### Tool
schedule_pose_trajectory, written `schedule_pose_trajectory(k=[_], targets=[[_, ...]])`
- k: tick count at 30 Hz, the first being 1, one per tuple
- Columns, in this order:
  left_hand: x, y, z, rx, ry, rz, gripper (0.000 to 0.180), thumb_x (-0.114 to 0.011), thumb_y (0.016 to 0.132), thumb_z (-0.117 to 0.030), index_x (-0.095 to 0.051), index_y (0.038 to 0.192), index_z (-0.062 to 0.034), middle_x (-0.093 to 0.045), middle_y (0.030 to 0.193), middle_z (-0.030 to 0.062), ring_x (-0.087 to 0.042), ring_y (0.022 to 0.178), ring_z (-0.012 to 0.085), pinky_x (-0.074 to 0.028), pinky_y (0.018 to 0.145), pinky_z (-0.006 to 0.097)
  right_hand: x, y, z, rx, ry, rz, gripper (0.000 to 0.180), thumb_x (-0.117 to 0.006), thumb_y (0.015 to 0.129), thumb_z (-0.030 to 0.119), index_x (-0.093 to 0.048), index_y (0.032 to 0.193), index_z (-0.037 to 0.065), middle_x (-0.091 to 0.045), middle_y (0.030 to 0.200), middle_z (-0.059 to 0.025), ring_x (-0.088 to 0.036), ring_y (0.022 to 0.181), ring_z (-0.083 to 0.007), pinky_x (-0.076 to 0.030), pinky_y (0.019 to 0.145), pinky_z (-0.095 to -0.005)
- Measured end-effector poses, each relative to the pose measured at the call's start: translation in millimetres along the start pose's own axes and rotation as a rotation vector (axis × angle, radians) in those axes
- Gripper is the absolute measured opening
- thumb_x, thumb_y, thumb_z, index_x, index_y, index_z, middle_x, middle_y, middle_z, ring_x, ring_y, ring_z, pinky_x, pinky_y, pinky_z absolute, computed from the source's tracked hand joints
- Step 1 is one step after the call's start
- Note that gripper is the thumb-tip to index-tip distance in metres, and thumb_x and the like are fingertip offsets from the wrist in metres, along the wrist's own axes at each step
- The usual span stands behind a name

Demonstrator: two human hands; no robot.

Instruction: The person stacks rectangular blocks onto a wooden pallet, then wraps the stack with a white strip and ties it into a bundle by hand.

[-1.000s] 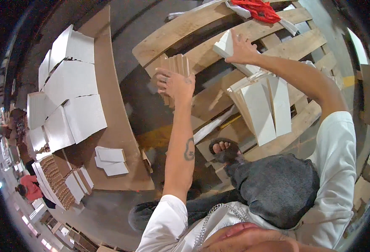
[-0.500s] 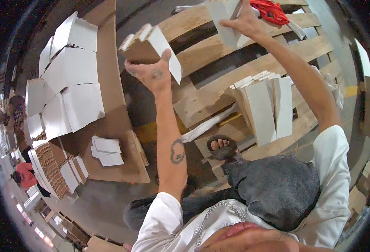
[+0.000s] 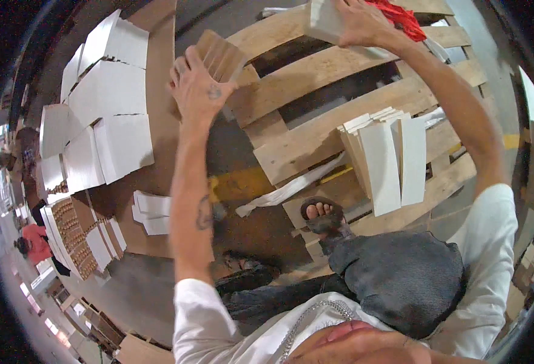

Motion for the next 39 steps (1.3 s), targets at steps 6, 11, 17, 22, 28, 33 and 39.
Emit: schedule_pose_trajectory(k=[6,11,17,22,28,33,39], targets=[[3.3,18.4,-25.8,-0.364,0.561,0.292,0.062,-0.072,0.067,-0.022,-0.054,0.122,0.0000,-0.055,0.116,0.0124,-0.047,0.112,0.0287,-0.033,0.095,0.047,53.8,-32.4,68.3,0.469,-0.421,-0.190,0.069,-0.073,0.069,0.030,-0.049,0.127,0.003,-0.052,0.118,-0.0183,-0.048,0.110,-0.0355,-0.036,0.092,-0.0493],[-19.0,8.7,-70.0,-0.439,0.610,0.479,0.059,-0.073,0.061,-0.016,-0.058,0.116,-0.0004,-0.056,0.115,0.0131,-0.047,0.113,0.0294,-0.035,0.092,0.044,-1.5,-3.4,130.4,0.611,-0.356,-0.334,0.079,-0.073,0.070,0.032,-0.039,0.133,-0.001,-0.051,0.123,-0.0184,-0.049,0.114,-0.0311,-0.040,0.095,-0.0402],[6.7,3.2,-42.9,-0.301,0.508,0.429,0.057,-0.073,0.066,-0.025,-0.059,0.116,-0.0006,-0.055,0.119,0.0159,-0.047,0.114,0.0302,-0.032,0.097,0.048,40.7,-31.2,114.4,0.503,-0.428,-0.103,0.058,-0.065,0.074,0.026,-0.050,0.123,-0.002,-0.052,0.117,-0.0226,-0.049,0.110,-0.0358,-0.036,0.092,-0.0500],[13.0,5.7,-63.3,-0.300,0.455,0.301,0.069,-0.077,0.059,-0.028,-0.055,0.118,0.0020,-0.056,0.116,0.0157,-0.050,0.109,0.0326,-0.037,0.090,0.047,45.7,-38.3,124.6,0.455,-0.342,-0.106,0.072,-0.068,0.073,0.030,-0.044,0.132,-0.003,-0.050,0.123,-0.0246,-0.048,0.115,-0.0381,-0.036,0.094,-0.0527],[16.5,6.5,-74.3,-0.254,0.290,0.306,0.076,-0.079,0.057,-0.032,-0.053,0.121,0.0008,-0.054,0.120,0.0181,-0.050,0.113,0.0345,-0.037,0.093,0.050,49.9,-60.5,109.0,0.546,-0.257,-0.271,0.071,-0.067,0.071,0.027,-0.045,0.132,-0.003,-0.050,0.125,-0.0273,-0.048,0.115,-0.0395,-0.035,0.096,-0.0499],[30.9,-24.8,-9.0,0.112,-0.481,0.587,0.086,-0.081,0.052,-0.025,-0.049,0.126,0.0037,-0.057,0.117,0.0172,-0.054,0.110,0.0309,-0.043,0.095,0.041,76.6,-94.0,34.2,0.240,0.356,-0.044,0.083,-0.078,0.056,0.035,-0.049,0.126,0.000,-0.057,0.116,-0.0232,-0.058,0.103,-0.0343,-0.047,0.085,-0.0463],[26.0,-136.5,-56.2,0.697,-1.558,0.645,0.078,-0.078,0.057,-0.021,-0.049,0.125,0.0038,-0.061,0.104,0.0138,-0.061,0.093,0.0267,-0.052,0.084,0.038,-12.8,-301.0,-118.9,-0.587,1.517,-0.248,0.067,-0.069,0.069,0.028,-0.051,0.129,0.004,-0.060,0.106,-0.0090,-0.061,0.089,-0.0181,-0.053,0.077,-0.0334]])
Point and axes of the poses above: each hand's wrist, its own y-axis towards the middle knuckle, its own x-axis out of the back of the hand, z = x × y, the point moved 5 cm from there along y, towards the middle knuckle
